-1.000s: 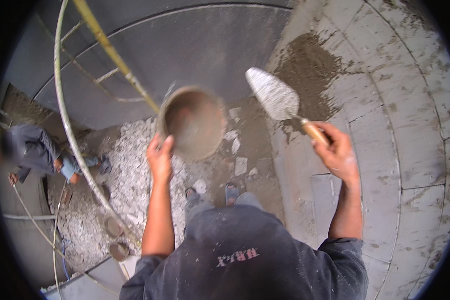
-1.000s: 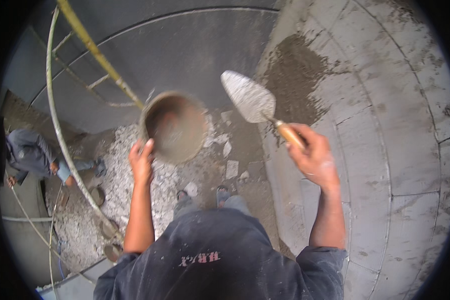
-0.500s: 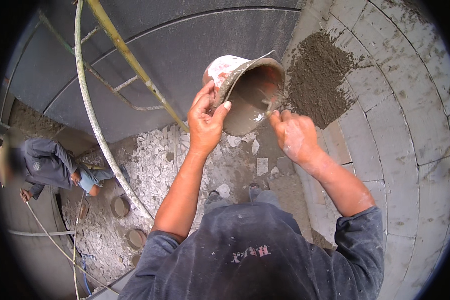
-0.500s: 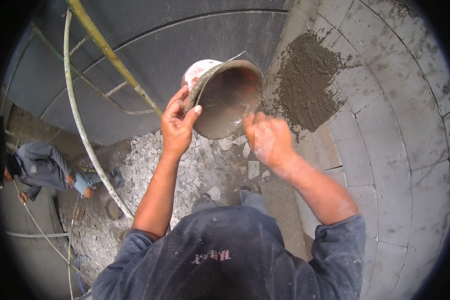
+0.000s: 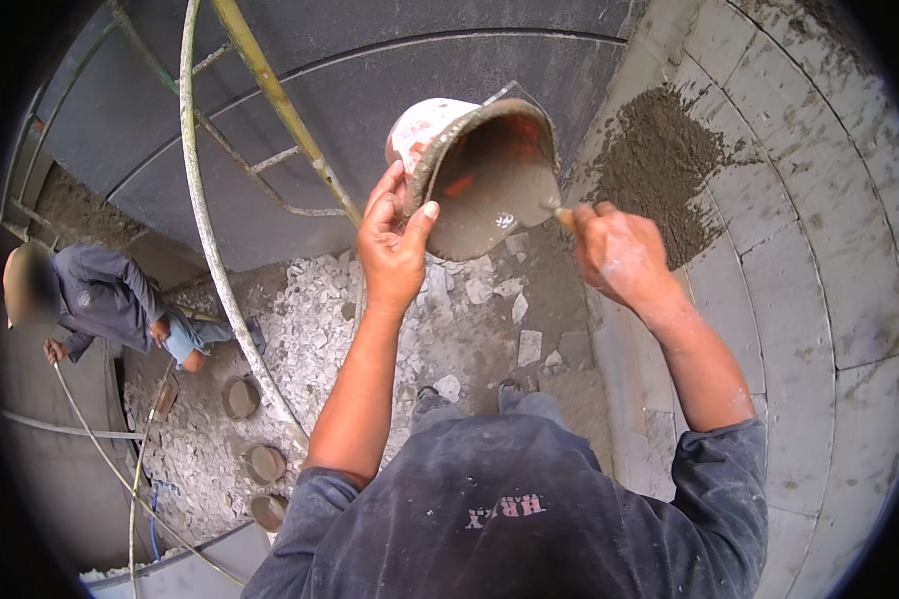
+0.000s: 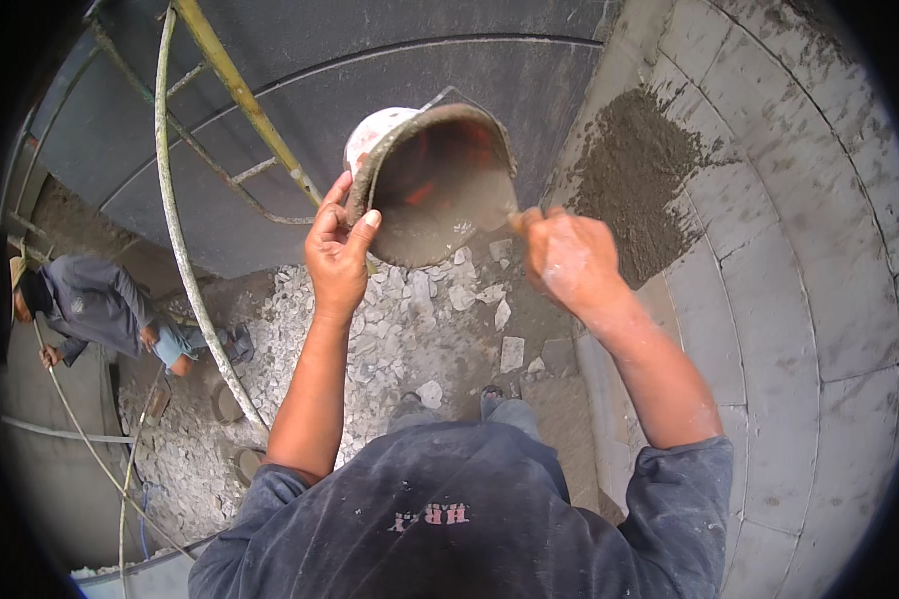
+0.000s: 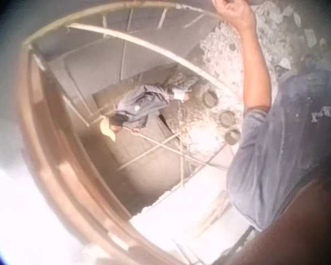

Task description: The person applies wet plaster to a concrete block wall using a trowel, scooping the mixture from a small bucket and spreading it across the wall surface.

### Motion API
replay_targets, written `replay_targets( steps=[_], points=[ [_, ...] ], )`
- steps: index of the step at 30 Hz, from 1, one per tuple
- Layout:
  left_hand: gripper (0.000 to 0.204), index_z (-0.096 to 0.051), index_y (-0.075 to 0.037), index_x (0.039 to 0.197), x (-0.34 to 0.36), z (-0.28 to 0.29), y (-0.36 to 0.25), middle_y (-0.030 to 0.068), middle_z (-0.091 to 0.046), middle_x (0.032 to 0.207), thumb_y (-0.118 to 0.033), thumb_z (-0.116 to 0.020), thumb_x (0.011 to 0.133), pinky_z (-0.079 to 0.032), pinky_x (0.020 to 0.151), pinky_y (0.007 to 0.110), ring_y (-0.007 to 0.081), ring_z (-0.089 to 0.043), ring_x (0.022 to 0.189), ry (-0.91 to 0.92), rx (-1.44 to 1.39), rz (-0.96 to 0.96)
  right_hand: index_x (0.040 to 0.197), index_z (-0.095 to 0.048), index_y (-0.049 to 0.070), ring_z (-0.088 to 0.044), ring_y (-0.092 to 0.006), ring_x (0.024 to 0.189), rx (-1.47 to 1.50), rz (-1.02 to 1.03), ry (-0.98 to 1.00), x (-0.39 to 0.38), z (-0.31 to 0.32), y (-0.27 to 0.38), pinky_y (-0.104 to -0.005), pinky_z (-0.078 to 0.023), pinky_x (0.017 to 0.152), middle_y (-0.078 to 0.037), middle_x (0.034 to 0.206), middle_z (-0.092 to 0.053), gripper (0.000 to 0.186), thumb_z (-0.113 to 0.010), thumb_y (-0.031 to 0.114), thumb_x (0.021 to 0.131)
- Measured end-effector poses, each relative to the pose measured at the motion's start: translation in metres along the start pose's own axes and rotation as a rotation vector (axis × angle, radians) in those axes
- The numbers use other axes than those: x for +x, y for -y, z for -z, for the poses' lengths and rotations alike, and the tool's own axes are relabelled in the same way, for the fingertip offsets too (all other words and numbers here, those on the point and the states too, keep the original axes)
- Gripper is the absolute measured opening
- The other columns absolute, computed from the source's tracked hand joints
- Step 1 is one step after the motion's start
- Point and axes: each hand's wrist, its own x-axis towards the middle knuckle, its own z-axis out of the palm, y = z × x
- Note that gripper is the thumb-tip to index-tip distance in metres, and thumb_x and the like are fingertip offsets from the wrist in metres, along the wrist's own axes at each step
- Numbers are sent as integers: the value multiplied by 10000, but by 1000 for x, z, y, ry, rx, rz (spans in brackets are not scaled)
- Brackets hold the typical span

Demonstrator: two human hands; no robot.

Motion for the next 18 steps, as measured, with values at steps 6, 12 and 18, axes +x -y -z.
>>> replay_targets(
  steps=[6,12,18],
  points=[
    [246,-621,119,1145,-21,6,24,242,-459,1557,-2,-701,946,-412,1128,356,261,-528,1369,-76,-78,11,1135,-721,-1,-715,-400,877,779,23,280,1,-55,-7,-466,-561,811,-241,952,-726,350,-628,182,851],
    [215,-664,22,1143,-47,12,11,112,-653,1293,-58,-724,953,-494,940,279,131,-627,1076,-319,-308,200,1234,-696,3,-715,-374,1006,947,153,72,-1,-54,1,-440,-544,901,-247,1073,-724,410,-651,176,865],
    [45,-672,-87,977,-88,86,0,15,-715,956,-115,-705,988,-527,784,273,98,-656,861,-508,-284,201,1298,-670,11,-714,-322,891,1214,405,171,23,-30,6,-401,-568,835,-190,1067,-743,475,-722,192,862]
  ],
)
